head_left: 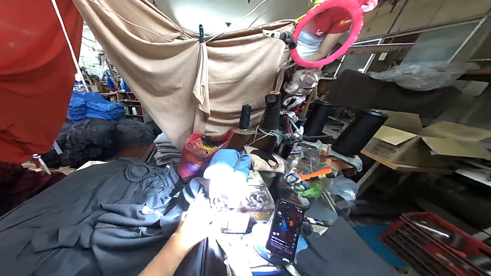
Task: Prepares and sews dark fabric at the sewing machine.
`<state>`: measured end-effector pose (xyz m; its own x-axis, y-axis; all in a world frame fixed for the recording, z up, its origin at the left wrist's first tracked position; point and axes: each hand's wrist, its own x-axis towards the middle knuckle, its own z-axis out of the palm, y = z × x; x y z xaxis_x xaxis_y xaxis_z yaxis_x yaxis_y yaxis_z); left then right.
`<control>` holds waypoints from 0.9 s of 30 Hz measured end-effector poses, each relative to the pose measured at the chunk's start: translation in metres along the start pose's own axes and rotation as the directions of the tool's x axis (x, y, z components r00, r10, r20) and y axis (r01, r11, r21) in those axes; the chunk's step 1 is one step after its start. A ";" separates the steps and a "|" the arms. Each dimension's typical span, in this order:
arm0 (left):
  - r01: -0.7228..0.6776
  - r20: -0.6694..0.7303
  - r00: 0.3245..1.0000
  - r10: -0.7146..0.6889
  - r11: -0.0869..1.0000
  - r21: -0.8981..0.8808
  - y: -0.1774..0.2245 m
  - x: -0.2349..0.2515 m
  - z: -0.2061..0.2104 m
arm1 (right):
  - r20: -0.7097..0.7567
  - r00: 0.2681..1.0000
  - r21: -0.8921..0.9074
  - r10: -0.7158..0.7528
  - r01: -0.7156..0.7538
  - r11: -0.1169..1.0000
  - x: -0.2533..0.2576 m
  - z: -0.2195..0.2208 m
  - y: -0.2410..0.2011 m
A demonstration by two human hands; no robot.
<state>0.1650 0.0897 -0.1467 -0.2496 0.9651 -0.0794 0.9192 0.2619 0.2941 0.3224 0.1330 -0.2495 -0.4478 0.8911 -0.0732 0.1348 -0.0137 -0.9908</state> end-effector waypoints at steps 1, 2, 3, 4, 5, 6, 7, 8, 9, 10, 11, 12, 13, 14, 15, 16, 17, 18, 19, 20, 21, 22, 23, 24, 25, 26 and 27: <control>-0.005 -0.031 1.000 0.005 1.000 -0.011 -0.011 -0.011 -0.002 | 0.008 1.000 -0.040 -0.004 0.004 0.999 -0.012 -0.004 0.002; -0.040 -0.106 0.994 0.038 0.999 -0.016 -0.025 -0.022 0.001 | 0.004 1.000 -0.061 -0.017 0.018 0.998 -0.022 -0.007 0.006; -0.107 -0.227 0.969 0.097 0.994 -0.032 -0.039 -0.031 0.008 | 0.000 1.000 -0.056 -0.026 0.026 0.998 -0.031 -0.010 0.010; -0.196 -0.360 0.918 0.165 0.979 -0.050 -0.051 -0.037 0.018 | -0.010 1.000 -0.033 -0.029 0.029 0.999 -0.037 -0.011 0.013; -0.286 -0.490 0.841 0.229 0.957 -0.044 -0.059 -0.041 0.029 | -0.019 0.999 -0.017 -0.039 0.039 0.999 -0.040 -0.012 0.016; -0.358 -0.590 0.761 0.270 0.933 -0.035 -0.064 -0.043 0.040 | -0.022 0.999 0.007 -0.046 0.046 0.999 -0.041 -0.013 0.019; -0.414 -0.663 0.689 0.293 0.910 -0.028 -0.064 -0.044 0.050 | -0.025 0.999 0.045 -0.047 0.048 0.998 -0.041 -0.012 0.020; -0.462 -0.707 0.638 0.305 0.886 -0.034 -0.062 -0.044 0.058 | -0.014 0.999 0.095 -0.043 0.044 0.995 -0.039 -0.011 0.018; -0.504 -0.726 0.611 0.315 0.862 -0.051 -0.058 -0.046 0.065 | 0.006 0.999 0.158 -0.043 0.041 0.987 -0.037 -0.009 0.017; -0.542 -0.731 0.598 0.328 0.838 -0.067 -0.055 -0.047 0.071 | 0.031 0.999 0.223 -0.037 0.029 0.974 -0.037 -0.008 0.015; -0.571 -0.733 0.585 0.346 0.818 -0.070 -0.051 -0.048 0.078 | 0.050 0.998 0.275 -0.038 0.022 0.961 -0.038 -0.005 0.013; -0.590 -0.731 0.579 0.361 0.804 -0.071 -0.048 -0.049 0.084 | 0.060 0.998 0.311 -0.038 0.017 0.950 -0.038 -0.003 0.011; -0.601 -0.728 0.577 0.369 0.796 -0.073 -0.046 -0.049 0.090 | 0.067 0.997 0.333 -0.032 0.008 0.943 -0.039 -0.002 0.009; -0.608 -0.729 0.574 0.374 0.790 -0.074 -0.044 -0.049 0.095 | 0.070 0.997 0.338 -0.023 -0.002 0.941 -0.039 -0.001 0.008; -0.610 -0.728 0.573 0.377 0.789 -0.072 -0.042 -0.049 0.099 | 0.072 0.997 0.341 -0.022 -0.004 0.940 -0.039 -0.001 0.007; -0.609 -0.722 0.577 0.382 0.790 -0.069 -0.040 -0.050 0.102 | 0.074 0.997 0.343 -0.026 -0.001 0.939 -0.040 0.000 0.006; -0.606 -0.716 0.581 0.387 0.793 -0.064 -0.039 -0.051 0.104 | 0.073 0.997 0.344 -0.032 0.005 0.939 -0.040 0.000 0.007; -0.602 -0.712 0.584 0.390 0.796 -0.058 -0.037 -0.052 0.106 | 0.072 0.997 0.341 -0.037 0.010 0.940 -0.040 0.000 0.008; -0.600 -0.709 0.587 0.390 0.798 -0.058 -0.036 -0.053 0.107 | 0.072 0.997 0.334 -0.041 0.015 0.943 -0.039 -0.001 0.010; -0.601 -0.713 0.584 0.388 0.797 -0.059 -0.036 -0.053 0.108 | 0.071 0.996 0.328 -0.049 0.023 0.945 -0.039 -0.001 0.010; -0.607 -0.725 0.575 0.380 0.792 -0.066 -0.036 -0.052 0.110 | 0.070 0.996 0.322 -0.058 0.032 0.946 -0.039 -0.001 0.011; -0.615 -0.737 0.566 0.370 0.785 -0.078 -0.035 -0.052 0.111 | 0.072 0.995 0.321 -0.066 0.039 0.946 -0.039 -0.001 0.011; -0.620 -0.746 0.561 0.358 0.779 -0.093 -0.034 -0.052 0.113 | 0.070 0.995 0.326 -0.070 0.043 0.944 -0.039 -0.001 0.011; -0.625 -0.750 0.561 0.349 0.773 -0.108 -0.033 -0.052 0.114 | 0.067 0.995 0.338 -0.068 0.042 0.940 -0.039 -0.001 0.011; -0.630 -0.753 0.562 0.342 0.767 -0.121 -0.032 -0.053 0.116 | 0.058 0.996 0.356 -0.067 0.042 0.934 -0.039 0.000 0.011; -0.633 -0.759 0.556 0.339 0.764 -0.123 -0.032 -0.053 0.118 | 0.049 0.997 0.378 -0.063 0.040 0.925 -0.040 0.000 0.011; -0.636 -0.766 0.545 0.339 0.763 -0.115 -0.032 -0.053 0.120 | 0.039 0.998 0.402 -0.056 0.036 0.915 -0.040 0.000 0.012</control>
<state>0.1847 0.0305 -0.2663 -0.0577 0.6149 0.7865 0.8251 -0.4141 0.3842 0.3422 0.0974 -0.2585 -0.4892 0.8719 -0.0218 -0.2483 -0.1632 -0.9548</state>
